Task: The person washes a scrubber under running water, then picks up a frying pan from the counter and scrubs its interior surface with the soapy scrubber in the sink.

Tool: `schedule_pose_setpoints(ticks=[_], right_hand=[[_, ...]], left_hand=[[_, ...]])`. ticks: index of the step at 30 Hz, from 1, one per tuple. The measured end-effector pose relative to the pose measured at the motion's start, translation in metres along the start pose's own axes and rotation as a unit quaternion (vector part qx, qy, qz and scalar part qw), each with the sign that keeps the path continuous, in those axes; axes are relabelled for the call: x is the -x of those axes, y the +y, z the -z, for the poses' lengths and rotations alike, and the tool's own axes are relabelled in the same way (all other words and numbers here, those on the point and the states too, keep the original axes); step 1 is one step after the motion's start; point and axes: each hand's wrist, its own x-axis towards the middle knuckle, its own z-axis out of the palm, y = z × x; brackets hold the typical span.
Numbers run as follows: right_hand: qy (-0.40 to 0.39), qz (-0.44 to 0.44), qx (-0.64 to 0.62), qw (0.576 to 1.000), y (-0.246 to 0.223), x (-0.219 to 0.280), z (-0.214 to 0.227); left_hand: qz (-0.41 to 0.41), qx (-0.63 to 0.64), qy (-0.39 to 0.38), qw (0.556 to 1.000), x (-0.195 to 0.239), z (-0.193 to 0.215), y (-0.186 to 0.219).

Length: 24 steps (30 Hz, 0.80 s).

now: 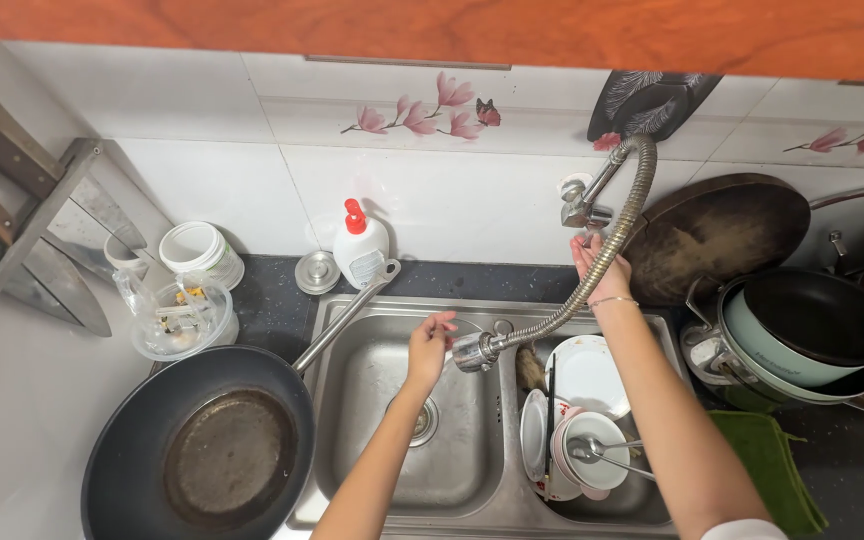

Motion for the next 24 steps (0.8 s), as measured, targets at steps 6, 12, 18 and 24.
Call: schedule_pose_setpoints(ticks=[6, 12, 18, 24], right_hand=[[0.043, 0.096, 0.007, 0.994, -0.005, 0.003, -0.008], [0.085, 0.073, -0.016, 0.994, -0.014, 0.074, -0.05], [-0.023, -0.015, 0.259, 0.965, 0.167, -0.051, 0.178], [-0.189, 0.068, 0.747, 0.634, 0.248, 0.02, 0.251]], left_hand=[[0.065, -0.009, -0.001, 0.998, 0.01, 0.016, -0.013], [0.089, -0.002, -0.002, 0.996, 0.014, 0.022, -0.041], [0.131, -0.055, -0.025, 0.99, 0.024, 0.02, -0.05], [0.098, -0.13, -0.042, 0.986, 0.032, 0.005, -0.044]])
